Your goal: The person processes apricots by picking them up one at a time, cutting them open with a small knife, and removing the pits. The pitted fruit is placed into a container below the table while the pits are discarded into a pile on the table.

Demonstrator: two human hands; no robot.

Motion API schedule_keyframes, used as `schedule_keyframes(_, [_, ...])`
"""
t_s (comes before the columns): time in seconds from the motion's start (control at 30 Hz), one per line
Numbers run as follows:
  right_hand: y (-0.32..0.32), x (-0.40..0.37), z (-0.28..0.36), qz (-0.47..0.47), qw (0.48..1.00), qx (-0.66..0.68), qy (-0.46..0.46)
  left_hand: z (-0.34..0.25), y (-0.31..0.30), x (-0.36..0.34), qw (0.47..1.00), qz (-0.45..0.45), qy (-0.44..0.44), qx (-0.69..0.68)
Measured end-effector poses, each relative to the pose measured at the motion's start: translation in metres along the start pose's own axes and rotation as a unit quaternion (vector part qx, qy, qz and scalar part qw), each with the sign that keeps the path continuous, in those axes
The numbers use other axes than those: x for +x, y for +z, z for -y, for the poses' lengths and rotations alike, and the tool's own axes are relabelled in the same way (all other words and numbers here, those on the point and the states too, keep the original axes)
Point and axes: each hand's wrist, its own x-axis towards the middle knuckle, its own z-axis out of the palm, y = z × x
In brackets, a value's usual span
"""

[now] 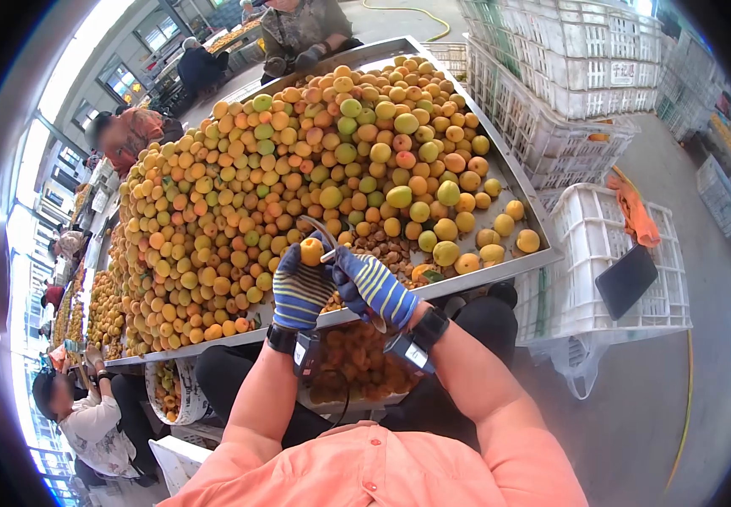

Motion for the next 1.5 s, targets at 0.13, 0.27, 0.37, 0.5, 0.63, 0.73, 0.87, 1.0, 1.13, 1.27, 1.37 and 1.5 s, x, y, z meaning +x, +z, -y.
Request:
schedule_keyframes(0.13, [-0.009,0.015,-0.021,-0.078,0.953,-0.257,-0.140,0.000,-0.009,0.004,0.999,-0.038,0.018,0.002])
schedule_keyframes(0.27, [-0.020,0.022,-0.033,-0.102,0.802,-0.481,-0.338,0.001,0.004,0.000,0.999,-0.022,0.032,0.013])
schedule_keyframes(0.37, [-0.021,0.024,-0.036,-0.159,0.813,-0.485,-0.280,0.000,0.007,-0.001,0.997,-0.021,0.052,0.061])
schedule_keyframes(0.5, [-0.007,0.012,-0.026,-0.185,0.783,-0.557,-0.209,0.000,0.006,0.004,0.971,0.024,0.129,0.199])
schedule_keyframes(0.63, [-0.006,0.012,-0.028,-0.199,0.772,-0.561,-0.224,-0.002,0.010,0.003,0.958,0.022,0.133,0.254])
schedule_keyframes(0.73, [-0.001,0.011,-0.028,-0.215,0.755,-0.570,-0.242,-0.003,0.021,-0.002,0.986,0.046,0.064,0.148])
schedule_keyframes(0.87, [0.002,0.012,-0.025,-0.226,0.726,-0.613,-0.212,0.007,0.030,-0.007,0.992,-0.008,0.038,0.124])
schedule_keyframes(1.0, [0.001,0.008,-0.022,-0.215,0.721,-0.621,-0.220,-0.004,0.023,-0.002,0.958,0.049,0.101,0.264])
schedule_keyframes(1.13, [-0.003,0.009,-0.024,-0.209,0.732,-0.614,-0.206,-0.001,0.029,-0.005,0.944,0.043,0.123,0.304])
schedule_keyframes(1.27, [-0.005,0.013,-0.026,-0.214,0.728,-0.614,-0.219,0.002,0.024,-0.011,0.996,0.022,0.000,0.090])
schedule_keyframes(1.37, [0.000,0.012,-0.025,-0.217,0.724,-0.623,-0.202,0.004,0.033,-0.015,0.987,0.016,0.011,0.160])
schedule_keyframes(1.5, [-0.001,0.008,-0.020,-0.208,0.750,-0.595,-0.201,-0.006,0.024,-0.006,0.917,0.066,0.098,0.382])
